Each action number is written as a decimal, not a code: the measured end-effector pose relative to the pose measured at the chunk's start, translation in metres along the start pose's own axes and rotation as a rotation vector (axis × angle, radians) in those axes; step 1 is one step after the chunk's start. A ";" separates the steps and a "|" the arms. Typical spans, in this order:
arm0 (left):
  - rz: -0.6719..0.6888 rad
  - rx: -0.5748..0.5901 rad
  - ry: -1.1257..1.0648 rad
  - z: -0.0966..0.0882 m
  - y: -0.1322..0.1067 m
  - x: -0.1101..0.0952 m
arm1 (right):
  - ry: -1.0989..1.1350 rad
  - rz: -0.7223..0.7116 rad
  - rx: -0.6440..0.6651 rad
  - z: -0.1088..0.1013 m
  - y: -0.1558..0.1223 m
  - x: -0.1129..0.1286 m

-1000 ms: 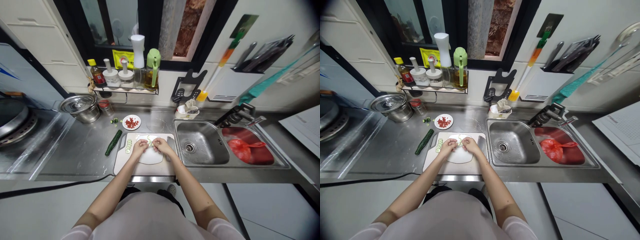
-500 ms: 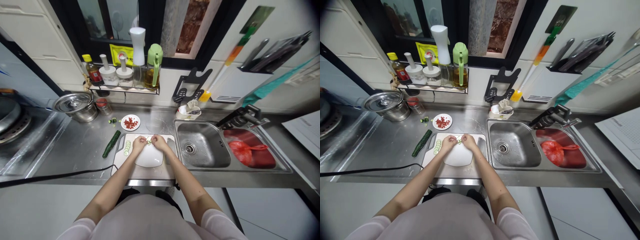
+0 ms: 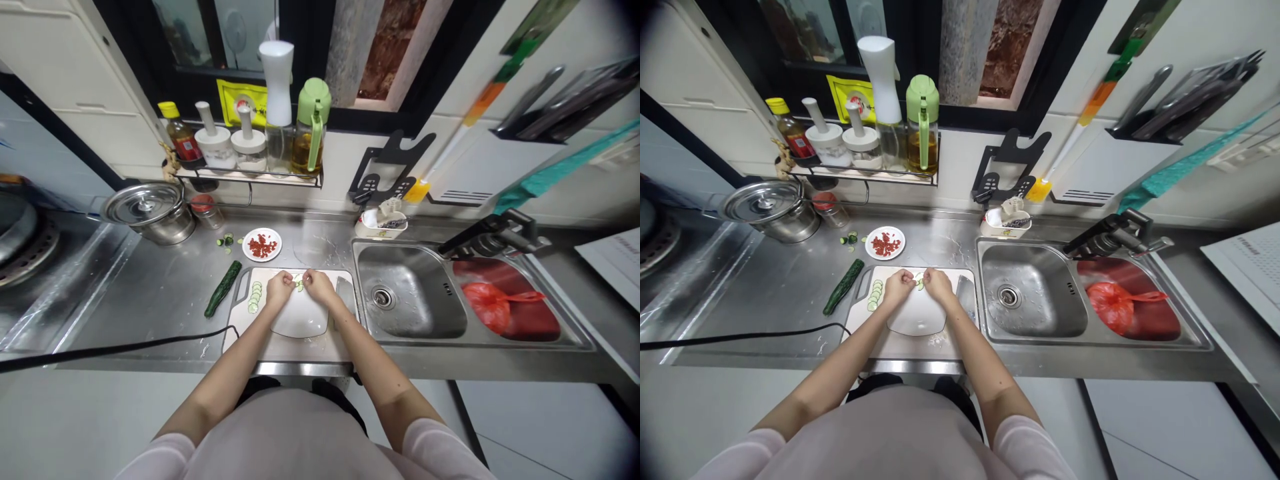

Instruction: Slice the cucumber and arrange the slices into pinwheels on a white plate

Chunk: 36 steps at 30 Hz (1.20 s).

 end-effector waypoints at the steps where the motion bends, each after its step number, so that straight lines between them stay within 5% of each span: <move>1: 0.010 0.002 0.020 0.000 0.000 -0.001 | -0.009 0.000 0.004 0.000 0.000 0.000; 15: 0.168 0.023 0.415 0.000 -0.009 -0.022 | -0.206 0.036 0.056 0.001 -0.001 0.007; 36: 0.209 0.041 0.436 0.001 -0.014 -0.024 | -0.163 0.046 0.033 0.002 -0.003 0.007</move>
Point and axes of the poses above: each hand's wrist, its own y-axis towards the middle knuckle, its own z-axis out of the palm, x = y × z, the point moved 6 cm from there along y, towards the middle knuckle, and after that the axes turned 1 degree about -x, right-handed, at the moved point
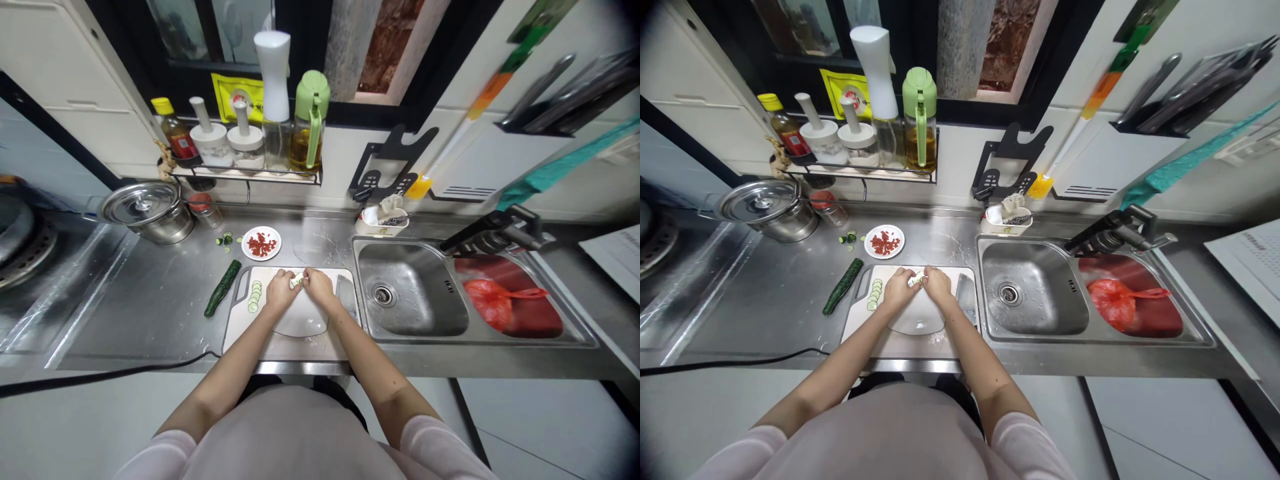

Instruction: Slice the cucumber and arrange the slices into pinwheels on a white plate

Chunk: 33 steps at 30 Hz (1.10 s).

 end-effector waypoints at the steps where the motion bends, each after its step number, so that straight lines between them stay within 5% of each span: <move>1: 0.006 0.004 0.002 0.000 0.000 0.000 | 0.001 0.000 -0.001 0.000 0.000 0.000; 33: -0.043 0.001 -0.018 -0.001 0.005 0.002 | 0.002 -0.003 -0.048 -0.001 -0.007 -0.008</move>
Point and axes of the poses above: each hand's wrist, its own y-axis towards the middle knuckle, its own z-axis out of the palm, x = y × z, the point moved 6 cm from there along y, towards the middle knuckle, and after that the axes turned 1 degree about -x, right-handed, at the moved point
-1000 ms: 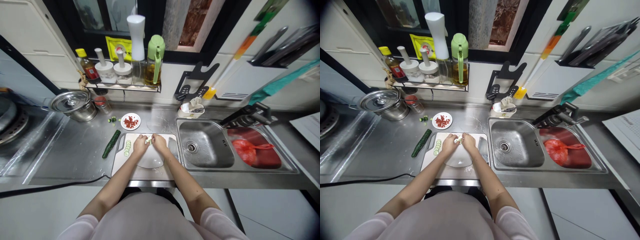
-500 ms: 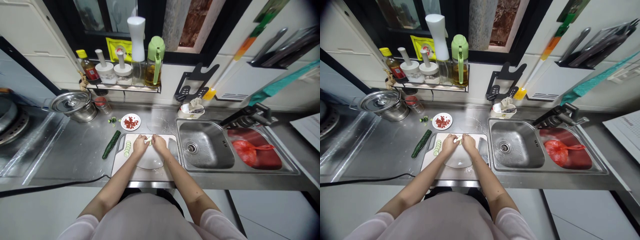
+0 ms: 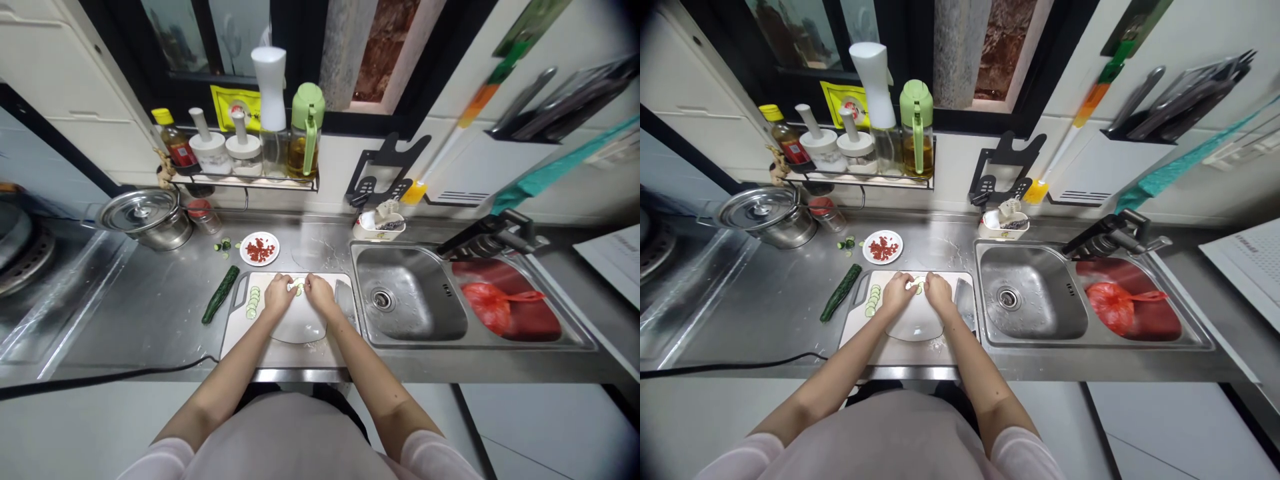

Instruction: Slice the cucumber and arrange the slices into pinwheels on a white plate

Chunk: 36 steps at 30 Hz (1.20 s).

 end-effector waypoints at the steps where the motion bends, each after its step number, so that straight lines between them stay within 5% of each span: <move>1: -0.001 0.002 0.001 0.000 0.000 0.000 | -0.001 0.002 0.003 0.000 0.000 0.000; 24: 0.031 -0.012 -0.029 -0.001 0.001 0.000 | 0.047 0.060 -0.023 -0.007 -0.012 -0.005; 36: 0.035 -0.210 -0.217 -0.019 -0.008 0.017 | 0.034 0.070 0.005 -0.001 -0.032 0.004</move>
Point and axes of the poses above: each hand's wrist, its own y-axis towards the middle knuckle, its own z-axis out of the palm, x = y × z, the point moved 6 cm from there along y, towards the middle knuckle, and after that the axes turned 1 degree about -x, right-handed, at the moved point
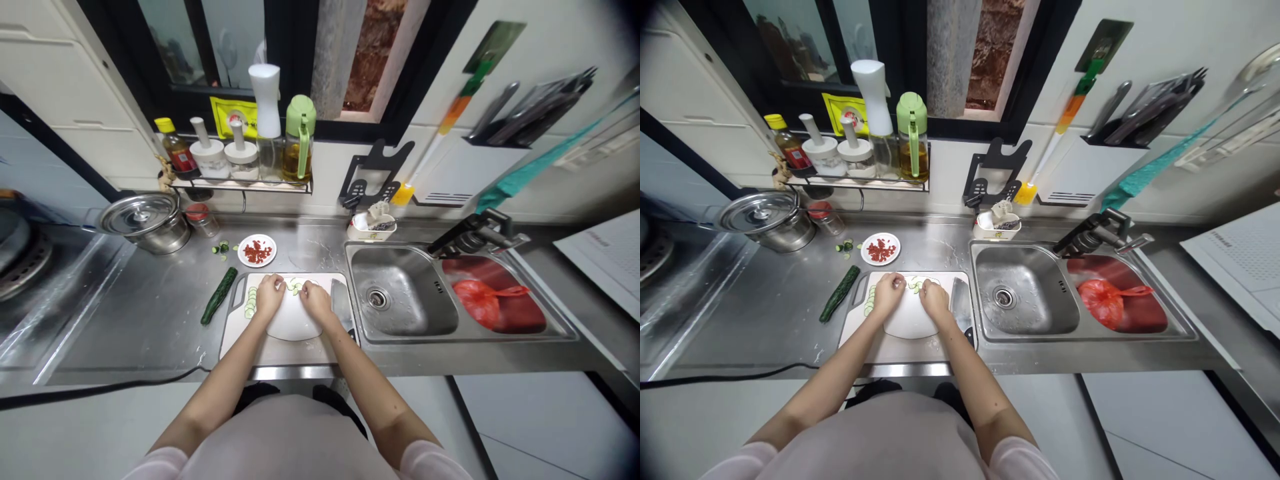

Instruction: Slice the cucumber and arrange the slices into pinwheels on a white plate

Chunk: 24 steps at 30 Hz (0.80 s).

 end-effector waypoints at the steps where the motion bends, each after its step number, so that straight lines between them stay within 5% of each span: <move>1: -0.010 -0.027 -0.016 -0.005 -0.003 0.002 | 0.004 0.000 -0.004 0.000 -0.003 0.000; 12: -0.024 -0.020 -0.071 -0.024 -0.054 0.018 | 0.032 -0.056 -0.010 0.021 -0.049 0.001; 24: -0.130 -0.028 0.088 -0.059 -0.081 0.071 | 0.061 -0.057 -0.027 0.021 -0.078 -0.001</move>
Point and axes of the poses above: each hand's wrist, its own y-axis towards the middle knuckle, its own z-axis out of the palm, x = y × z, the point moved 6 cm from there along y, towards the middle knuckle, and after that the axes turned 1 degree about -x, right-handed, at the moved point
